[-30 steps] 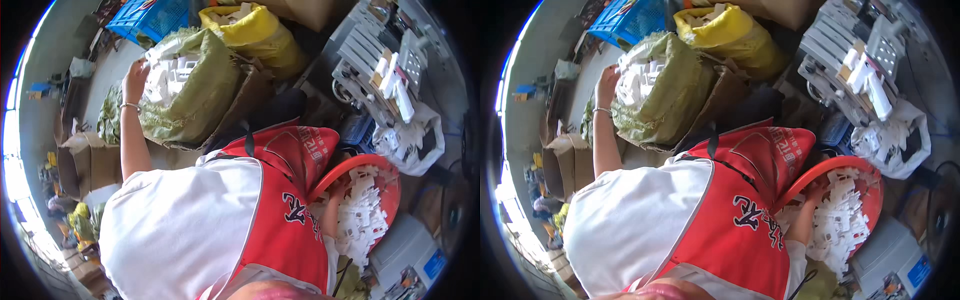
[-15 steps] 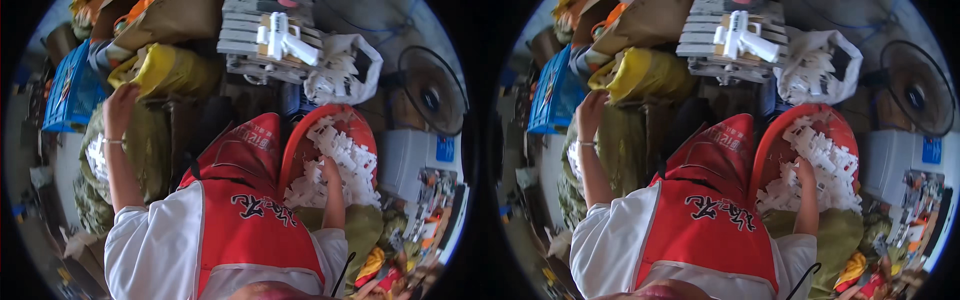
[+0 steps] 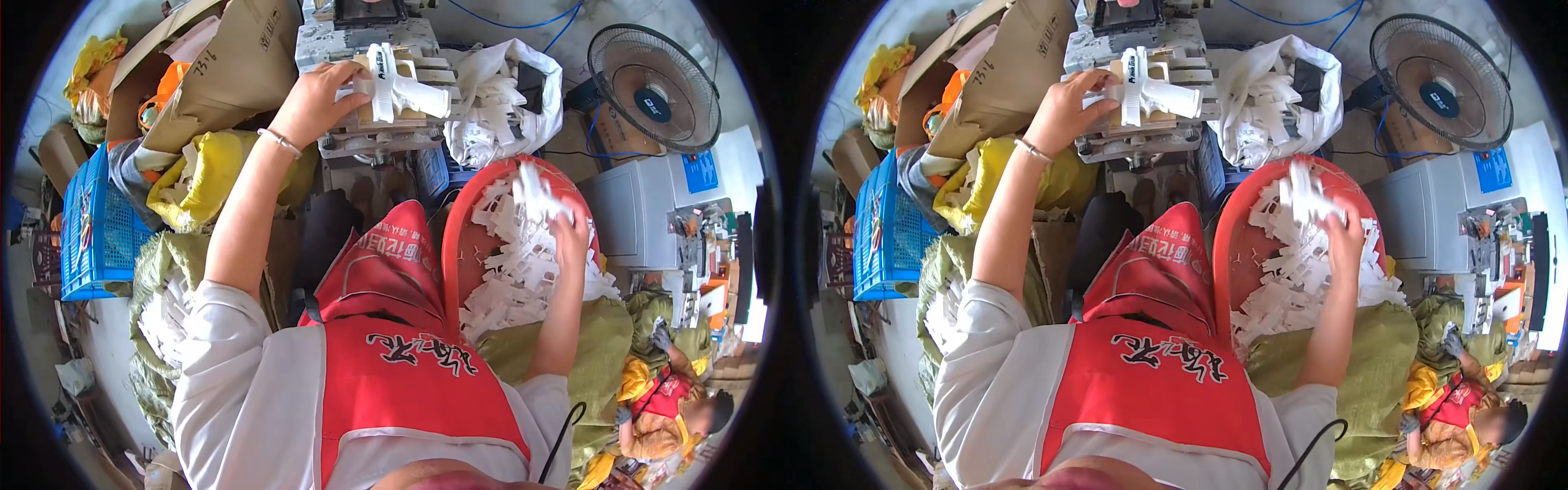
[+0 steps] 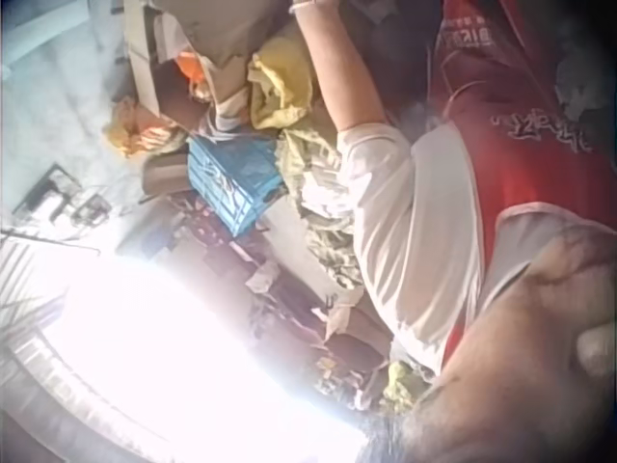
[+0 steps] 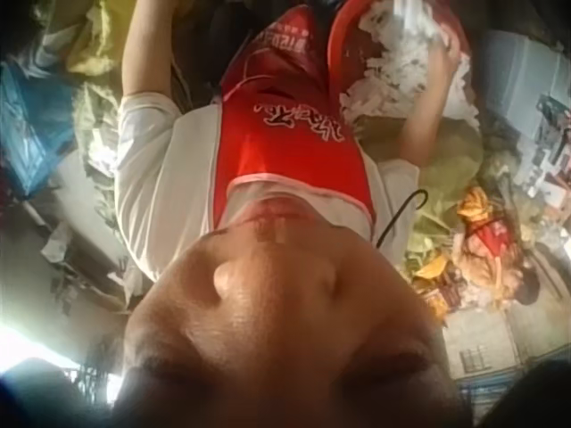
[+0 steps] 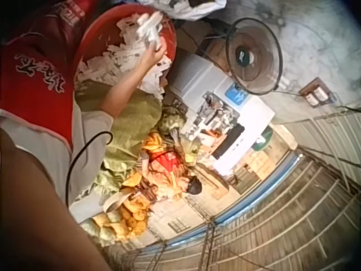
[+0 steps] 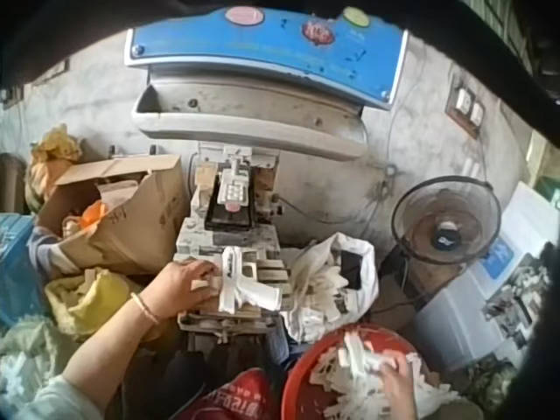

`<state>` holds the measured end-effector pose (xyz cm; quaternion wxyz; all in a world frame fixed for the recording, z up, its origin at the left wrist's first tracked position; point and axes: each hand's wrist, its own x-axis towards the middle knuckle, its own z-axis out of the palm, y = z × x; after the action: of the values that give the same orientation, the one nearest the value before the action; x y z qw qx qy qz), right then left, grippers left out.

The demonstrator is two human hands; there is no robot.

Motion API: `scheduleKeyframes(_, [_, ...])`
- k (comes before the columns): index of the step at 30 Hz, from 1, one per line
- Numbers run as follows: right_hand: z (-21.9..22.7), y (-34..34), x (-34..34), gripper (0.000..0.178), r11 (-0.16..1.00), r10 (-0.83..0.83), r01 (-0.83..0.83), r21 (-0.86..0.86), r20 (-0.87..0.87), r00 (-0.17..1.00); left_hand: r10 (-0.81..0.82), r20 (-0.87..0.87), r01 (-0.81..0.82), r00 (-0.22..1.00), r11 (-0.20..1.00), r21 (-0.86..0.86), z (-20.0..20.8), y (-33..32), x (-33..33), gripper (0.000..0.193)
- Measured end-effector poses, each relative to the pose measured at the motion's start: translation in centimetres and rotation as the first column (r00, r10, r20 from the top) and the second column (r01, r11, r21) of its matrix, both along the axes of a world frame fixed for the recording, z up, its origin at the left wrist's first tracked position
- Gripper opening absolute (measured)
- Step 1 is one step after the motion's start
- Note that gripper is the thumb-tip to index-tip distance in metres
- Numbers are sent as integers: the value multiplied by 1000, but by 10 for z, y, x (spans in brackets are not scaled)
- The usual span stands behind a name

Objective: Manually process plastic components by taking them from a bowl, placing them on a machine for marking or assembly, and then sorting them into bags.

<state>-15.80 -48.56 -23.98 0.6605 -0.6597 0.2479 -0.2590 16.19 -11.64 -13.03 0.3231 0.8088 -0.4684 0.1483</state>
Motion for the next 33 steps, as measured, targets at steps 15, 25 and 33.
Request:
scheduleKeyframes(15, [100, 145, 212, 24, 741, 512, -499, -449, -102, 853, 397, -268, -462, 878, 849, -255, -6, 148, -42, 24])
scheduleKeyframes(25, [-28, 71, 100, 19, 939, 119, -167, -301, -172, 978, 589, -11, -581, 808, 794, -181, -43, 234, -81, 21])
scheduleKeyframes(33, [-189, -4, -58, 32, 498, -565, -471, -728, -684, 461, 846, -145, -853, 513, 521, 21, -55, 348, -114, 23])
